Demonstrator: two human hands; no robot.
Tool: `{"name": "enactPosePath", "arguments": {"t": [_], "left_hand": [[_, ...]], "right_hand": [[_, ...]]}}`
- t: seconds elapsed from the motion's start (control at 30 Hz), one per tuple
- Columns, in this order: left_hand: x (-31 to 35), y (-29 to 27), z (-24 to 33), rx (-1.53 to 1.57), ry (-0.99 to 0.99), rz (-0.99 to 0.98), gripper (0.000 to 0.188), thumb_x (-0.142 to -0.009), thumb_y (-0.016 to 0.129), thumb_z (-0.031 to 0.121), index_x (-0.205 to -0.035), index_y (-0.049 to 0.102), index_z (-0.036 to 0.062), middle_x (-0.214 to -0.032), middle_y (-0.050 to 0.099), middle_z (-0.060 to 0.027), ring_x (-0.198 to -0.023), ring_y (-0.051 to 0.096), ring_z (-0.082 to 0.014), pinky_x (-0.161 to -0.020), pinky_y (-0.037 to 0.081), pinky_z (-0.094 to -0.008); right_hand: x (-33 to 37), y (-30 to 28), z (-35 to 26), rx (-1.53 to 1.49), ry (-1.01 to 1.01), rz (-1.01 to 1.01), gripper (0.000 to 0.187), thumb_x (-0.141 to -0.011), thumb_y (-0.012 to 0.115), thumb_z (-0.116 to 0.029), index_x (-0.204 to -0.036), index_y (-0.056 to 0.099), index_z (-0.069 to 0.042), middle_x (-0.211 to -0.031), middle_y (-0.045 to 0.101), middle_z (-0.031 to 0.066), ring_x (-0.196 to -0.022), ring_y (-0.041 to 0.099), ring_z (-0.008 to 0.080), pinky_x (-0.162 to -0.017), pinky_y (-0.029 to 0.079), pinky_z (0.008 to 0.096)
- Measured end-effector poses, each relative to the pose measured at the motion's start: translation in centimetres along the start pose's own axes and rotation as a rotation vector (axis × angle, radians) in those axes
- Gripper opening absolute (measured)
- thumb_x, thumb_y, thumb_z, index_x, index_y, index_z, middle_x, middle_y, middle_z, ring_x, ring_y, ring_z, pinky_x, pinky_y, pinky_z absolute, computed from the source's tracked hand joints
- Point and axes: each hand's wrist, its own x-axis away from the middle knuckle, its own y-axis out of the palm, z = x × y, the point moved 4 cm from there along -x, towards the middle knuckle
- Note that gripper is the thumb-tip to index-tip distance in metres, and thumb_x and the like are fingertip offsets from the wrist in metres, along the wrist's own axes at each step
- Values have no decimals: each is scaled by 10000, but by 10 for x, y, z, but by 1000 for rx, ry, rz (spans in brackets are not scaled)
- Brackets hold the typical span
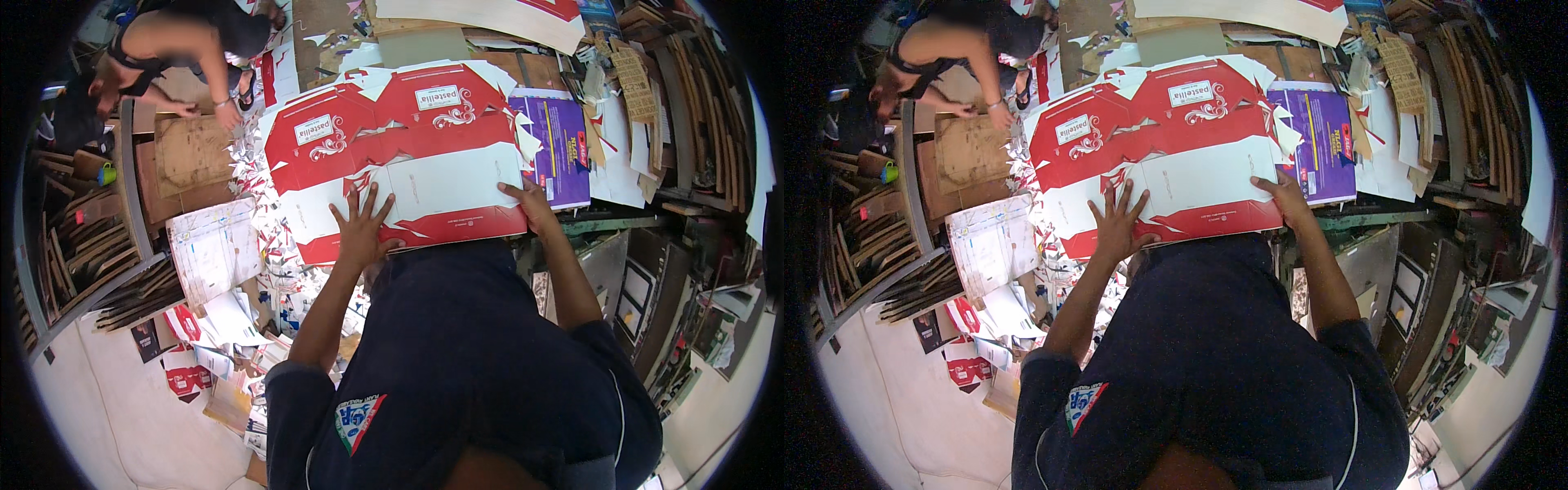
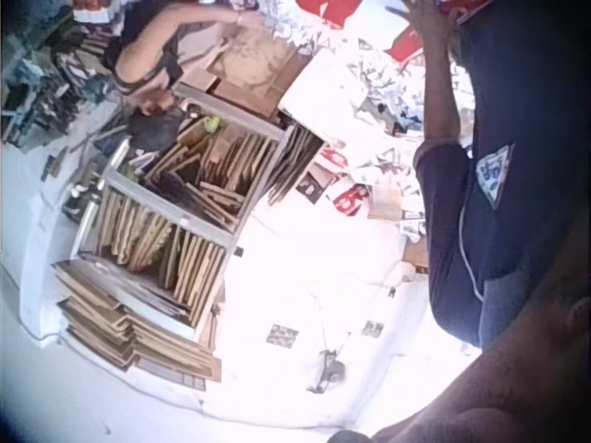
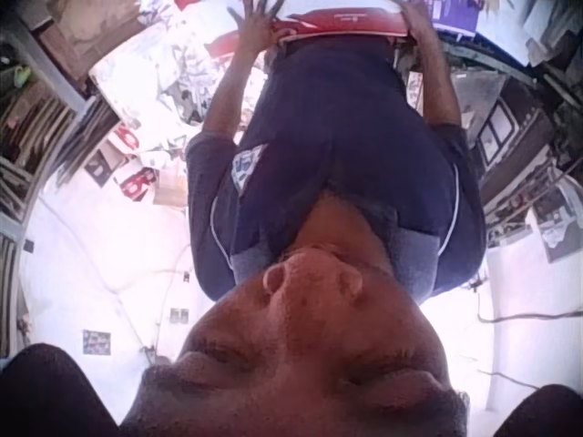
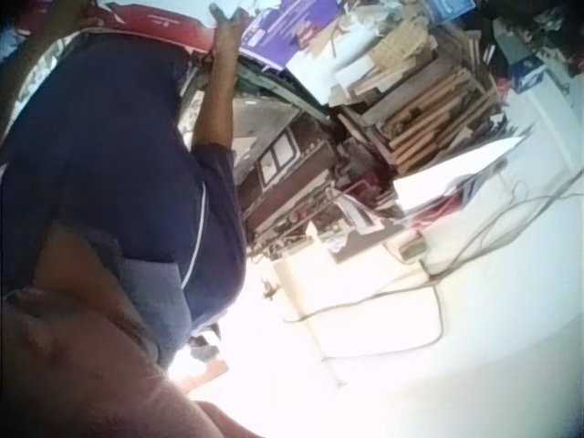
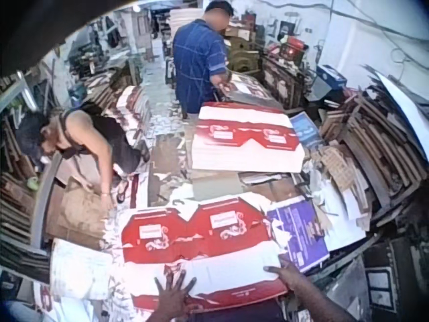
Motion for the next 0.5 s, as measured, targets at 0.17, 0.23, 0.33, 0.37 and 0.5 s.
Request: {"name": "enactPosePath", "arguments": {"t": [0.17, 0.23, 0.33, 0.37, 0.5], "left_hand": [[1, 11, -4, -20, 32, 52, 1042, -679, 721, 712, -1558, 303, 340, -1678, 86, -64, -1528, -29, -406, -1031, 55, -851], [2, 13, -4, -29, 38, 55, 1037, -682, 728, 699, -1558, 304, 340, -1678, 85, -61, -1530, -31, -399, -1030, 53, -852], [3, 12, -6, -49, 35, 31, 1041, -676, 740, 682, -1558, 303, 340, -1679, 78, -58, -1532, -37, -388, -1031, 49, -852], [3, 10, -6, -76, 34, 1, 952, -742, 699, 659, -1554, 317, 341, -1671, 136, -59, -1533, 13, -386, -1014, 57, -864], [-14, 61, -21, 1065, 196, 239, 768, -871, 555, 603, -1537, 372, 267, -1638, 226, -129, -1499, 117, -449, -1096, 77, -774]], "right_hand": [[52, 29, -30, 132, 10, 80, 568, -876, 761, -344, -1236, 599, 65, -1037, 721, 152, -860, 709, 209, -796, 568, 331], [91, 64, -59, 186, -194, 101, 534, -878, 759, -381, -1157, 647, 60, -946, 740, 132, -781, 713, 197, -730, 570, 336], [137, 137, -87, 597, -388, 82, 491, -869, 746, -423, -1099, 687, 7, -840, 728, 200, -733, 729, 281, -705, 565, 396], [150, 168, -98, 705, -545, 45, 439, -870, 731, -397, -1054, 696, 0, -824, 710, 225, -728, 718, 348, -684, 561, 425], [187, 264, -107, 916, -853, -159, 305, -865, 730, -310, -986, 702, -32, -698, 671, 183, -635, 674, 378, -620, 545, 433]]}}
